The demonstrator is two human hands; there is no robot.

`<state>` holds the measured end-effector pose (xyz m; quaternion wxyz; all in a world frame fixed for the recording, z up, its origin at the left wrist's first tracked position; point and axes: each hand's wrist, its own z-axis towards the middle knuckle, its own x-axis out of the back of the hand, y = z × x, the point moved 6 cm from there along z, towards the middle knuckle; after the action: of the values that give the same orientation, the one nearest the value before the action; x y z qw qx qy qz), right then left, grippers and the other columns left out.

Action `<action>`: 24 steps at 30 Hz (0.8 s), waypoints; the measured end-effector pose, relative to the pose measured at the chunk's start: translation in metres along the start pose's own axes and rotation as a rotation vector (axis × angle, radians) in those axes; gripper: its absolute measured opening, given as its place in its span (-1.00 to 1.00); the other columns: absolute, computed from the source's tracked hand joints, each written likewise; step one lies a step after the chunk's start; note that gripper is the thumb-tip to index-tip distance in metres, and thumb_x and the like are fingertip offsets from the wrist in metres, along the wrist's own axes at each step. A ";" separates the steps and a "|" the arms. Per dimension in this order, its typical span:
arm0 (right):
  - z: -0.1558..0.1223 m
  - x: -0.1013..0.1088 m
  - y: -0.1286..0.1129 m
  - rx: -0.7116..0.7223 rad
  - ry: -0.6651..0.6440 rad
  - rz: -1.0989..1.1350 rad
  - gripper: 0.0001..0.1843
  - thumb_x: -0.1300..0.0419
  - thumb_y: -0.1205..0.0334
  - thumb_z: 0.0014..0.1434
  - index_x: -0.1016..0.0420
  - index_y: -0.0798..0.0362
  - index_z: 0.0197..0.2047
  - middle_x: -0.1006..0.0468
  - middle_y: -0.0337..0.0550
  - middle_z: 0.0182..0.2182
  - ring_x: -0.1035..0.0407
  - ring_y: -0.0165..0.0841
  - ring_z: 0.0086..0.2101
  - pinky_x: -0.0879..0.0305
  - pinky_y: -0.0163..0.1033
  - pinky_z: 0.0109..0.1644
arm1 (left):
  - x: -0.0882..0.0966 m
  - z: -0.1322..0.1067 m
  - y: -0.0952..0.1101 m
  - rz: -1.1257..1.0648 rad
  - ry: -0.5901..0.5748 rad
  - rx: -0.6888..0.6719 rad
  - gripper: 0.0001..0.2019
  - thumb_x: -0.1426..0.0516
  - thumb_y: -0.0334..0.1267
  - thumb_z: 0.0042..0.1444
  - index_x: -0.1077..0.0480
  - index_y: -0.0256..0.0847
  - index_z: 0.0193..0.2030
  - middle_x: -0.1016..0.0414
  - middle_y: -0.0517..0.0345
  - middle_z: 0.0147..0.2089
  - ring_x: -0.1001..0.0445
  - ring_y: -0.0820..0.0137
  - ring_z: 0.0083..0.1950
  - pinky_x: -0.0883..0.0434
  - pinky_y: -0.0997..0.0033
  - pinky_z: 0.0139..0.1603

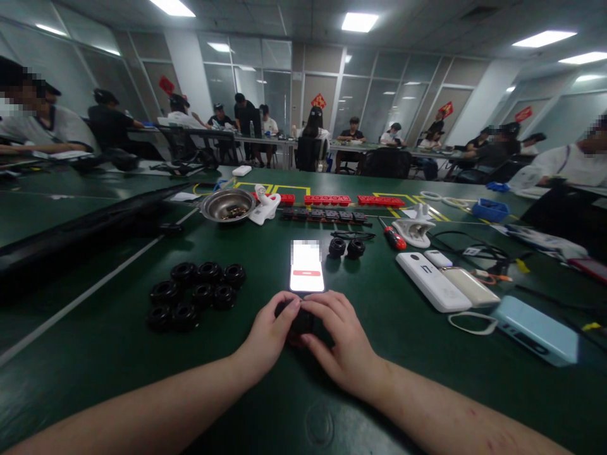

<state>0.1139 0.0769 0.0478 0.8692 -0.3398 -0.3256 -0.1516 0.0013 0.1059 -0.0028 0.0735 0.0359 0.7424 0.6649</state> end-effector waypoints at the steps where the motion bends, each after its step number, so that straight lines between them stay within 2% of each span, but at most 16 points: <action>1: -0.001 0.001 0.002 -0.018 0.018 0.008 -0.58 -0.11 0.29 0.04 -0.17 0.01 0.00 -0.33 -0.08 -0.12 -0.19 -0.21 -0.10 -0.13 -0.02 -0.01 | 0.000 -0.001 0.001 0.003 0.007 -0.008 -0.74 -0.03 -0.04 -0.03 -0.25 -0.21 -0.34 -0.31 0.25 -0.42 -0.35 0.44 -0.46 -0.31 0.50 -0.53; 4: -0.004 0.002 0.012 -0.120 0.063 0.045 -0.53 -0.15 0.14 0.01 -0.17 0.05 -0.01 -0.33 -0.05 -0.16 -0.22 -0.20 -0.15 -0.19 -0.03 -0.09 | 0.001 -0.004 0.005 0.013 0.019 -0.010 -0.76 -0.03 -0.06 -0.03 -0.25 -0.20 -0.36 -0.32 0.26 -0.44 -0.36 0.44 -0.45 -0.31 0.49 -0.49; 6: -0.004 0.001 0.017 -0.165 0.053 0.044 -0.60 -0.16 0.10 0.01 -0.24 0.06 -0.09 -0.36 -0.07 -0.24 -0.24 -0.20 -0.20 -0.22 -0.05 -0.15 | -0.001 -0.004 0.005 0.023 -0.004 -0.003 -0.76 -0.03 -0.06 -0.03 -0.25 -0.20 -0.35 -0.32 0.26 -0.45 -0.36 0.45 -0.48 -0.31 0.50 -0.51; 9: -0.001 0.000 0.013 -0.106 0.015 0.015 -0.67 -0.16 0.16 0.03 -0.27 0.05 -0.12 -0.39 -0.09 -0.28 -0.23 -0.21 -0.21 -0.20 -0.05 -0.13 | -0.001 -0.001 0.002 0.026 -0.023 -0.005 -0.75 -0.03 -0.05 -0.03 -0.25 -0.20 -0.34 -0.31 0.25 -0.44 -0.35 0.45 -0.48 -0.30 0.51 -0.54; 12: 0.000 0.000 0.003 0.004 0.001 -0.015 -0.64 -0.12 0.28 0.05 -0.21 0.03 -0.04 -0.37 -0.08 -0.18 -0.21 -0.21 -0.15 -0.12 -0.01 -0.03 | 0.002 0.002 -0.003 0.012 0.021 0.012 -0.73 -0.01 -0.03 -0.03 -0.25 -0.22 -0.34 -0.29 0.25 -0.45 -0.34 0.44 -0.47 -0.30 0.51 -0.55; 14: 0.000 -0.001 0.001 0.016 -0.002 -0.026 -0.61 -0.11 0.31 0.04 -0.18 0.01 -0.02 -0.35 -0.08 -0.14 -0.19 -0.21 -0.12 -0.08 0.00 0.01 | 0.003 0.002 -0.003 0.012 0.034 0.004 -0.72 -0.01 -0.03 -0.03 -0.26 -0.22 -0.35 -0.29 0.24 -0.45 -0.35 0.43 -0.46 -0.30 0.51 -0.53; 18: -0.003 0.001 0.015 -0.152 0.056 0.026 -0.46 -0.18 0.16 -0.01 -0.11 0.04 0.03 -0.34 -0.04 -0.16 -0.22 -0.18 -0.15 -0.17 -0.01 -0.07 | 0.002 -0.001 0.002 0.025 0.020 0.005 -0.75 -0.03 -0.05 -0.04 -0.26 -0.20 -0.35 -0.32 0.25 -0.43 -0.36 0.44 -0.45 -0.32 0.50 -0.51; 21: -0.003 -0.001 0.023 -0.224 0.027 0.026 -0.59 -0.18 0.10 0.00 -0.25 0.05 -0.09 -0.38 -0.08 -0.27 -0.25 -0.20 -0.23 -0.22 -0.04 -0.16 | 0.000 -0.003 0.002 0.040 -0.003 0.016 -0.78 -0.03 -0.07 -0.02 -0.25 -0.18 -0.36 -0.31 0.28 -0.45 -0.35 0.46 -0.49 -0.32 0.51 -0.53; 24: 0.000 -0.004 0.017 -0.146 -0.037 -0.001 -0.67 -0.18 0.15 0.02 -0.30 0.05 -0.13 -0.41 -0.10 -0.28 -0.24 -0.21 -0.23 -0.19 -0.04 -0.12 | 0.001 0.000 0.001 0.041 -0.008 -0.017 -0.77 -0.02 -0.07 -0.01 -0.26 -0.20 -0.35 -0.30 0.25 -0.41 -0.35 0.46 -0.46 -0.32 0.51 -0.52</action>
<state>0.1194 0.0890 0.0367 0.8359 -0.4049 -0.3296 -0.1692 0.0000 0.1059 -0.0021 0.0631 0.0533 0.7354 0.6726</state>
